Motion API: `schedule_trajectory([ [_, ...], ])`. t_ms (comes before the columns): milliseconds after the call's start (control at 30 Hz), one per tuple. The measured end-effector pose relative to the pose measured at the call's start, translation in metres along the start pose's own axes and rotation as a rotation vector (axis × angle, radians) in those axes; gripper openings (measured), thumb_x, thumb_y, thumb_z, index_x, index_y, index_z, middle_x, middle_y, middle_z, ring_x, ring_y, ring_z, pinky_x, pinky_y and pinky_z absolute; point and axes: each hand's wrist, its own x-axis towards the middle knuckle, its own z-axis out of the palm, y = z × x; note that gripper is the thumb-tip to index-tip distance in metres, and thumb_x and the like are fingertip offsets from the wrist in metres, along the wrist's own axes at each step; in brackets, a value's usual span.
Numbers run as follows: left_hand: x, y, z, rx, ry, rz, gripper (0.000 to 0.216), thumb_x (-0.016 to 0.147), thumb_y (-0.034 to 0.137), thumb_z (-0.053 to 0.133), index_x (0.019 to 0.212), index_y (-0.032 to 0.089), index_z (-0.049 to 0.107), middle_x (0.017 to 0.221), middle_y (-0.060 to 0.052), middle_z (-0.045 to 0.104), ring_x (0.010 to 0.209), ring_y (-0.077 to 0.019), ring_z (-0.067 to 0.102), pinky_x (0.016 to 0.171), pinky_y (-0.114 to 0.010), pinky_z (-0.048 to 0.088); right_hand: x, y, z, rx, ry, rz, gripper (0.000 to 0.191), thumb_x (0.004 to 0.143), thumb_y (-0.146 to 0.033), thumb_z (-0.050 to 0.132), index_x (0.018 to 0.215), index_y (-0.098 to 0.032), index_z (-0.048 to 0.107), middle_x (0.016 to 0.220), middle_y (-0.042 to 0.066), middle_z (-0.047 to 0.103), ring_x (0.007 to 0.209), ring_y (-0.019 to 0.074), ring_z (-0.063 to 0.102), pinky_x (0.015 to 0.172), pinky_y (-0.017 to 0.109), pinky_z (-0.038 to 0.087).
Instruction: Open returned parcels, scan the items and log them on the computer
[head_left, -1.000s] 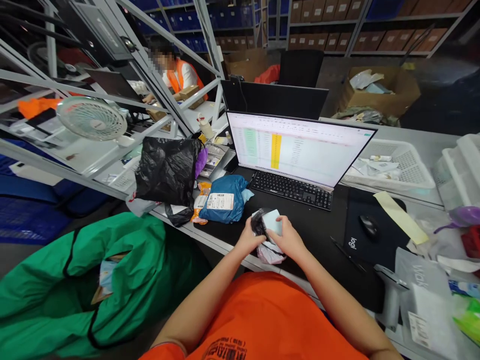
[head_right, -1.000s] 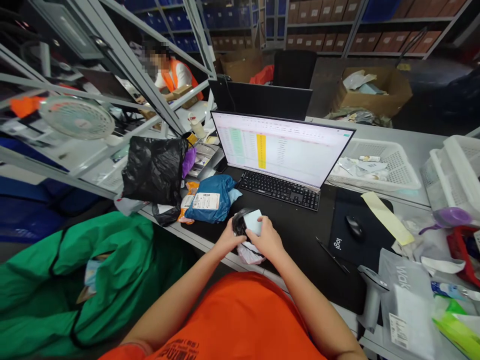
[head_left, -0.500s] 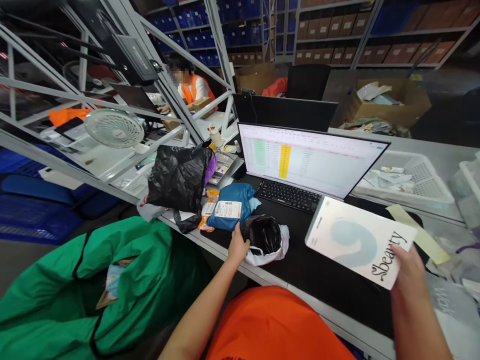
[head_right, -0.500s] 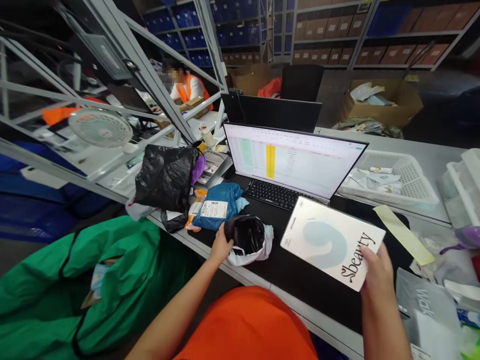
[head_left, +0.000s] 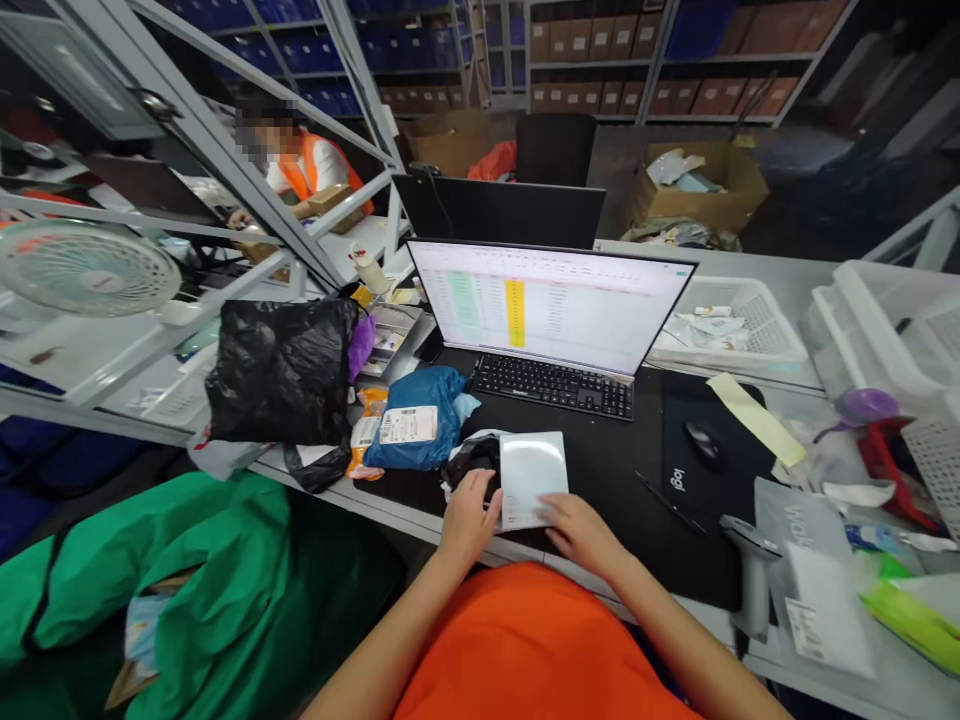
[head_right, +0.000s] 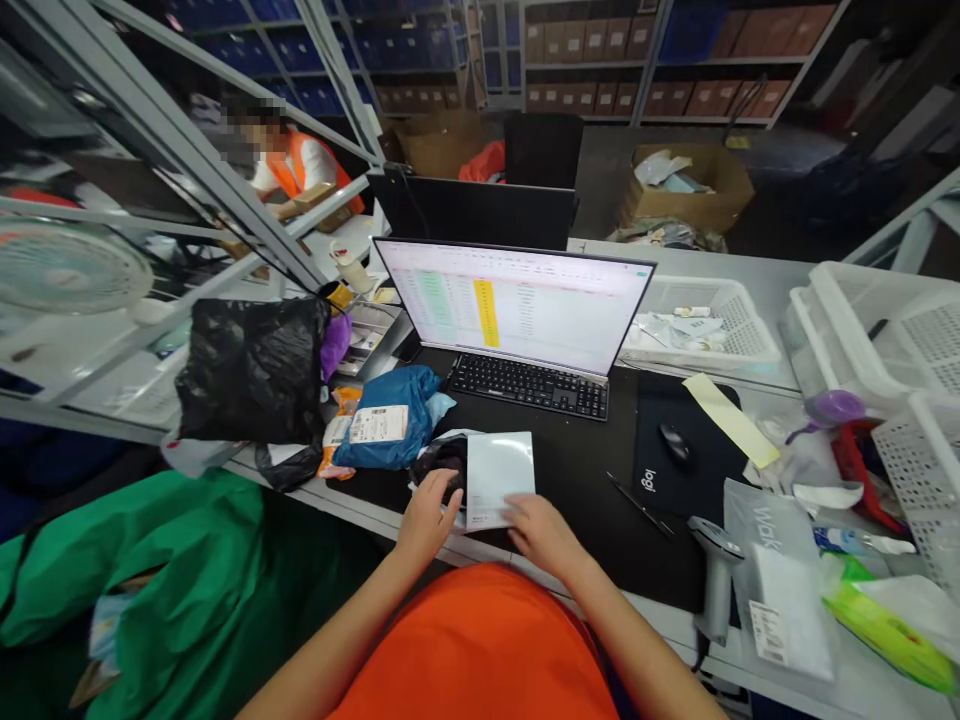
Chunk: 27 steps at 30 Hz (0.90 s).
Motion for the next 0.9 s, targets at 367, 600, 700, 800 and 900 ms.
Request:
schedule_trajectory([
  [367,0.031,-0.004,0.065,-0.346,-0.301,-0.557,0.065,0.068,0.056,0.078,0.112,0.012,0.06,0.111,-0.02,0.071,0.103,-0.0368,0.069,0.09,-0.043,0.053,-0.051,0.25,-0.101,-0.291,0.341,0.853,0.068,0.086,-0.047,0.05,0.14,-0.006,0.05,0.141,0.029,0.043,0.131,0.0424,0.045,0.107,0.06,0.037],
  [600,0.003,-0.005,0.058,-0.541,-0.101,-0.292,0.082,0.064,0.047,0.084,0.132,0.019,0.047,0.133,-0.014,0.058,0.127,-0.0308,0.055,0.11,-0.044,0.041,-0.075,0.284,-0.078,-0.46,0.307,0.824,0.062,0.09,-0.051,0.047,0.143,-0.019,0.053,0.143,0.018,0.047,0.119,0.0343,0.054,0.094,0.047,0.047],
  [700,-0.013,-0.007,0.058,-0.629,0.028,-0.291,0.084,0.067,0.046,0.083,0.135,0.022,0.041,0.137,-0.014,0.052,0.131,-0.0314,0.05,0.112,-0.046,0.039,-0.082,0.291,-0.07,-0.504,0.36,0.763,0.053,0.092,-0.047,0.048,0.137,-0.021,0.059,0.14,0.015,0.051,0.112,0.0311,0.056,0.09,0.044,0.046],
  [800,-0.017,-0.008,0.059,-0.632,0.216,-0.39,0.083,0.068,0.048,0.083,0.134,0.024,0.038,0.136,-0.014,0.051,0.131,-0.0308,0.05,0.109,-0.044,0.042,-0.085,0.292,-0.065,-0.532,0.415,0.777,0.048,0.09,-0.044,0.051,0.131,-0.024,0.063,0.138,0.011,0.054,0.103,0.0281,0.057,0.083,0.041,0.045],
  [900,-0.012,-0.009,0.058,-0.582,0.364,-0.452,0.082,0.067,0.049,0.084,0.13,0.024,0.039,0.132,-0.012,0.052,0.127,-0.0299,0.053,0.106,-0.044,0.044,-0.086,0.29,-0.063,-0.533,0.436,0.797,0.048,0.085,-0.04,0.055,0.131,-0.026,0.063,0.136,0.011,0.054,0.1,0.0274,0.055,0.078,0.04,0.043],
])
